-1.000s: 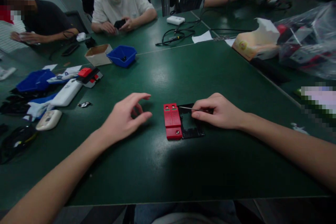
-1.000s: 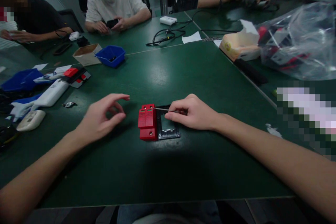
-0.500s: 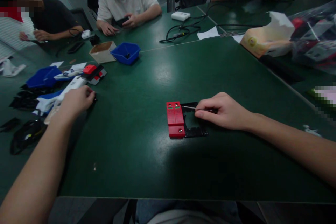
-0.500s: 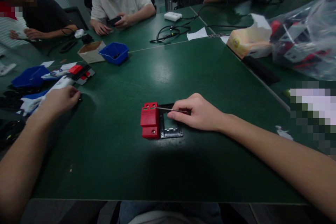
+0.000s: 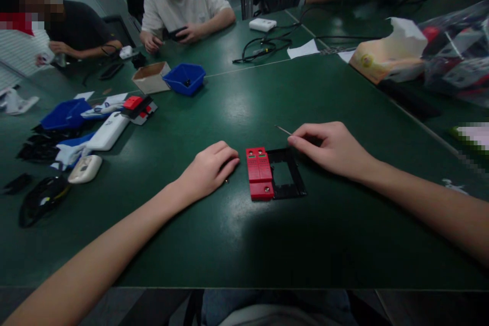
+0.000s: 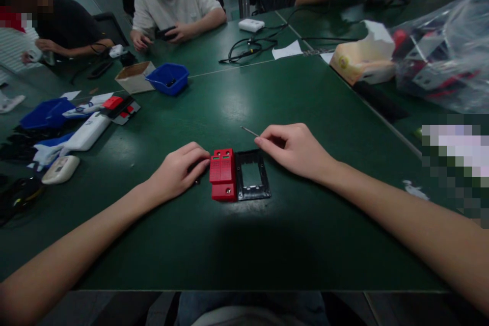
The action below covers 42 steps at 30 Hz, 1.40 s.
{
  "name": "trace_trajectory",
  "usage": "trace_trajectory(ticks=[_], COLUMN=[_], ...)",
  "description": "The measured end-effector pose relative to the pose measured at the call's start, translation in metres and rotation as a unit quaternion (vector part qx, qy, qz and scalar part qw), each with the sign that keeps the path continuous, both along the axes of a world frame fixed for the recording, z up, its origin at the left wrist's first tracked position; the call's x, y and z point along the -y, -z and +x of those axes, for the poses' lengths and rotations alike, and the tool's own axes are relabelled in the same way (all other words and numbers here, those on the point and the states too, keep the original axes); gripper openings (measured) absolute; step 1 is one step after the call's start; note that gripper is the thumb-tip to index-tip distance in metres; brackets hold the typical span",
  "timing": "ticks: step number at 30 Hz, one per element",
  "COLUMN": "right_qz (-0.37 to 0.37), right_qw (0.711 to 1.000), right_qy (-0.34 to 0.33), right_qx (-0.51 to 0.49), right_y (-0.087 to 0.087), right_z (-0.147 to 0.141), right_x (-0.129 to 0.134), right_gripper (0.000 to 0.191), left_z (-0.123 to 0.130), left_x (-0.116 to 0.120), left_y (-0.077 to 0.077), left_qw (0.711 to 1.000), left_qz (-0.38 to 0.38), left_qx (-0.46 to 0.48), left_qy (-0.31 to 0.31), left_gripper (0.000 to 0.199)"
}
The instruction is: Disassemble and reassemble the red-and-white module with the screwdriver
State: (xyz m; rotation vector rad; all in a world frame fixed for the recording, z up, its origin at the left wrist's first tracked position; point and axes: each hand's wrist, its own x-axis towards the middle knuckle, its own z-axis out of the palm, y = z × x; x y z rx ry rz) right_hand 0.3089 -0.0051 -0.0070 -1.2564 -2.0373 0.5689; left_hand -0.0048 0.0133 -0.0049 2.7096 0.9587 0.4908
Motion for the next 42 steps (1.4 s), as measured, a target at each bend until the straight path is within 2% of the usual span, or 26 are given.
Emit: trace_trajectory(ticks=[4,10,15,20,27,35,42], right_qz=[0.004,-0.048,-0.055,-0.042,-0.049,-0.049,-0.031], right_qw=[0.998,0.994,0.992,0.997,0.998,0.998,0.997], right_qy=[0.04,0.047,0.046,0.034,-0.017,-0.021,-0.048], right_qx=[0.041,0.085,0.1,0.063,0.028,0.023,0.046], right_y=[-0.002,-0.005,-0.003,-0.002,-0.003,-0.001,0.001], right_z=[0.006,0.007,0.006,0.008,0.0,0.001,0.001], right_x=[-0.003,-0.004,-0.005,-0.005,-0.001,-0.002,-0.002], right_gripper=[0.035,0.036,0.033,0.029,0.027,0.027,0.029], left_z=[-0.006,-0.028,-0.022,-0.017,-0.017,-0.018,-0.016], left_x=[0.001,-0.007,-0.005,-0.002,-0.001,0.0,-0.001], left_y=[-0.005,-0.015,-0.013,-0.011,-0.012,-0.022,-0.019], left_qw=[0.999,0.996,0.995,0.995,0.995,0.988,0.987], left_qz=[-0.03,-0.078,-0.092,-0.097,-0.094,-0.153,-0.159], left_qx=[0.036,0.05,0.034,0.022,0.019,-0.01,-0.008], left_qy=[0.012,-0.002,0.008,-0.011,-0.017,-0.022,-0.021], left_gripper=[0.021,0.015,0.018,0.017,0.018,0.036,0.03])
